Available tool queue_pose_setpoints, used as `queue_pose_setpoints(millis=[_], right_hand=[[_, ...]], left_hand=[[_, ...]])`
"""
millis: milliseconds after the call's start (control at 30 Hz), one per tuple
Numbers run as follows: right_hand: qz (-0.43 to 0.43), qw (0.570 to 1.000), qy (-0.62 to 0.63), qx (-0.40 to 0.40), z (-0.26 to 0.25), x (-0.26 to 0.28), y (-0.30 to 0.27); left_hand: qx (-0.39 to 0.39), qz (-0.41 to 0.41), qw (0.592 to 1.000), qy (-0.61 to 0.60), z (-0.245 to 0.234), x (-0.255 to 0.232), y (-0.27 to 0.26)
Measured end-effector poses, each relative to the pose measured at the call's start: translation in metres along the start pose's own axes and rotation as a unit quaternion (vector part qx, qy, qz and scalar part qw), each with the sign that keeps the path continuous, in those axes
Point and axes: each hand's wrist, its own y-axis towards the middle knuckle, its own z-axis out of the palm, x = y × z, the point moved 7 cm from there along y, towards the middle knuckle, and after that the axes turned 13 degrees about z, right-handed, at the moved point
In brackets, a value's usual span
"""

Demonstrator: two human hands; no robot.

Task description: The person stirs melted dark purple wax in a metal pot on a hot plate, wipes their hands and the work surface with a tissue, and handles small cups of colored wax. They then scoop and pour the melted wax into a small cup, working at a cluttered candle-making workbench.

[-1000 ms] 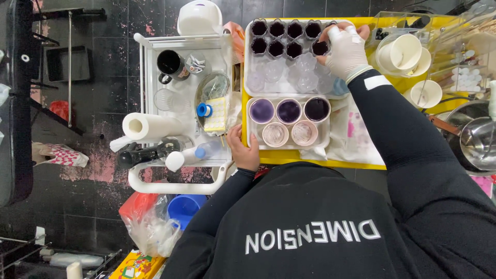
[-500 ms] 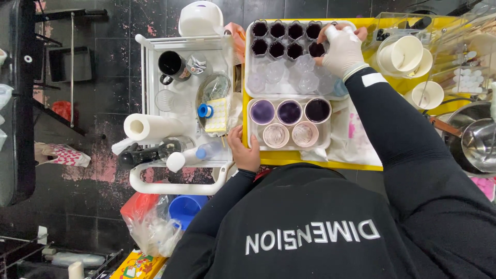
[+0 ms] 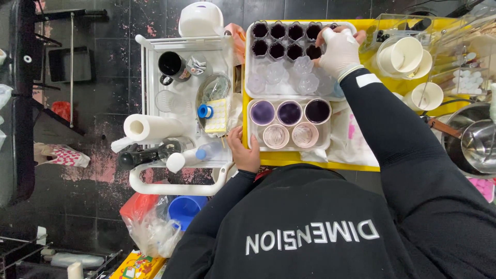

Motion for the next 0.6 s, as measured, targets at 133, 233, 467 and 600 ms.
queue_pose_setpoints(millis=[133,233,467,600], right_hand=[[0.008,1.000,0.014,0.011,0.003,-0.002,0.000],[-0.011,1.000,0.006,-0.005,-0.002,0.000,-0.001],[-0.014,1.000,0.013,-0.003,-0.025,-0.005,-0.009],[0.028,0.998,0.052,-0.036,-0.076,-0.006,-0.049]], left_hand=[[0.006,-0.008,1.000,-0.001,0.000,0.000,0.000],[0.002,-0.005,1.000,-0.006,0.001,0.002,-0.001],[0.002,-0.002,1.000,-0.005,-0.001,0.000,-0.001],[0.006,-0.014,1.000,-0.015,0.000,0.000,0.001]])
